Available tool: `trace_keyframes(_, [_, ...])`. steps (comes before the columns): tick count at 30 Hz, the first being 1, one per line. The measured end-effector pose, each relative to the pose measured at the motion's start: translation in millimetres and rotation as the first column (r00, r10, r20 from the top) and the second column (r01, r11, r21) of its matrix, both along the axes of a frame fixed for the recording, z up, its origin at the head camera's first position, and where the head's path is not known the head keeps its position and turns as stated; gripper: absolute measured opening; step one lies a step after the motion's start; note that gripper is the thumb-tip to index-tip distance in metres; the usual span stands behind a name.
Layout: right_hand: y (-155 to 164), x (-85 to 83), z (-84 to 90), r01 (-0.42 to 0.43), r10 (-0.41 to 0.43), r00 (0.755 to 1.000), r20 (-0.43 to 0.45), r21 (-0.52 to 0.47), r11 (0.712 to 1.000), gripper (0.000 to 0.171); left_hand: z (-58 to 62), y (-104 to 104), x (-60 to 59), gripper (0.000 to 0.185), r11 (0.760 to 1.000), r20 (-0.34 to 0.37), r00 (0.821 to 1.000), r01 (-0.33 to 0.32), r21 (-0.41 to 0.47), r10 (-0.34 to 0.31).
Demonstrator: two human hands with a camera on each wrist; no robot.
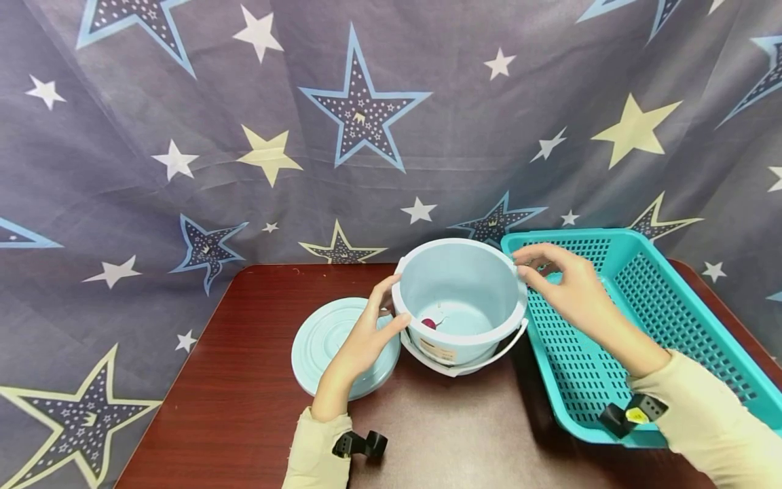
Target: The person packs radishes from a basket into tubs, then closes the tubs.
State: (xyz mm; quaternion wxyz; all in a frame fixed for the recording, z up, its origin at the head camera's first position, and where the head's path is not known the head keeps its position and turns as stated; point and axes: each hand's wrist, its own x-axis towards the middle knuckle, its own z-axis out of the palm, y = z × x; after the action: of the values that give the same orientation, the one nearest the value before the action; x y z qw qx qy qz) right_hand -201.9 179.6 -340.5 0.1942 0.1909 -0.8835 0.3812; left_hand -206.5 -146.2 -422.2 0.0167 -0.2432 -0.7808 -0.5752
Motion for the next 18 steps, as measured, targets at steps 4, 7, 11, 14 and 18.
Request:
trace_keyframes(4, [14,-9.3,-5.4,0.013,-0.013,1.0,-0.021,0.002,1.0,0.02,0.6,-2,0.9,0.063,1.0,0.001,1.0,-0.003,-0.007,0.003])
trace_keyframes(7, [24,-16.5,-9.9,0.023,-0.023,1.0,0.0,0.021,1.0,0.022,1.2,-3,1.7,0.063,1.0,0.002,1.0,-0.005,-0.009,0.005])
trace_keyframes(11, [37,-27.0,-16.9,0.028,-0.034,0.997,0.073,0.078,0.997,0.026,1.3,-3,2.1,0.062,1.0,0.014,1.0,-0.007,0.001,0.007])
trace_keyframes(14, [49,-37.5,-22.5,0.023,-0.038,0.991,0.128,0.119,0.993,0.028,1.4,-2,1.5,0.062,1.0,0.031,1.0,0.003,0.006,-0.004])
trace_keyframes(18, [63,-54.9,-31.1,0.006,-0.034,0.982,0.184,0.153,0.988,0.031,2.3,0,0.2,0.063,1.0,0.049,0.999,0.006,0.002,-0.006])
